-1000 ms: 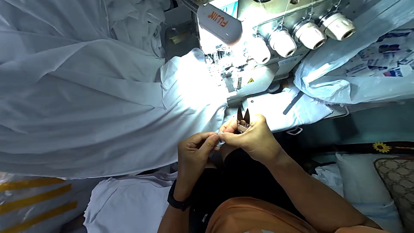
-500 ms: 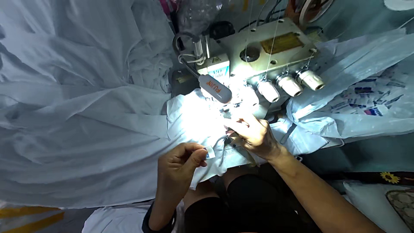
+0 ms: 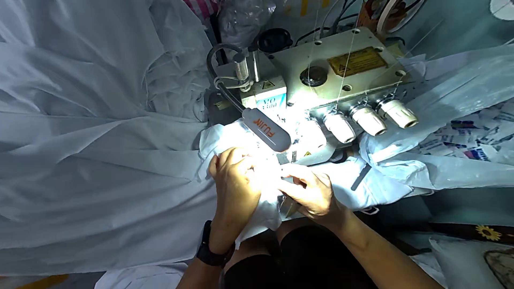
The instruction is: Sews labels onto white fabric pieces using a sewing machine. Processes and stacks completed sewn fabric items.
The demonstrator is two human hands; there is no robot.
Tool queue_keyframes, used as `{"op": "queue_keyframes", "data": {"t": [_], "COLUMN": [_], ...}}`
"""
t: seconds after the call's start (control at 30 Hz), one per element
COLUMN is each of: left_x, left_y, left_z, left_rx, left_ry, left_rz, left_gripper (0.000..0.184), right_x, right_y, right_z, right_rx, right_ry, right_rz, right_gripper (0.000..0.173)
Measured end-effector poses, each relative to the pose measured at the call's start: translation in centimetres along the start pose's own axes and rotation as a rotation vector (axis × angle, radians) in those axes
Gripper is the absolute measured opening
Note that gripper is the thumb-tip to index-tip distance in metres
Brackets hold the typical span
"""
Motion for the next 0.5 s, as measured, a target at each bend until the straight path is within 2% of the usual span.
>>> {"op": "queue_keyframes", "data": {"t": [0.13, 0.27, 0.5], "left_x": [-0.1, 0.2, 1.1], "left_y": [0.1, 0.1, -0.4], "left_z": [-0.1, -0.4, 0.5], "left_rx": [-0.012, -0.032, 0.069], "left_ry": [0.007, 0.015, 0.048], "left_rz": [0.026, 0.023, 0.027], "left_gripper": [0.01, 0.01, 0.009], "right_x": [0.2, 0.6, 1.6], "right_y": [-0.3, -0.4, -1.0], "right_z": [0.2, 0.3, 0.6], "right_rx": [0.05, 0.071, 0.104], "right_ry": [0.073, 0.107, 0.158], "right_rz": [0.052, 0.012, -0.048], "right_gripper": [0.016, 0.017, 0.017]}}
Point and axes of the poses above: each hand's wrist, its own y-axis away from the middle knuckle, its own z-axis out of the back of the hand, x = y × z, the point moved 2 cm from there along -y, towards the middle knuckle, and after that the axes turned 10 degrees about -y, right-handed, at the moved point
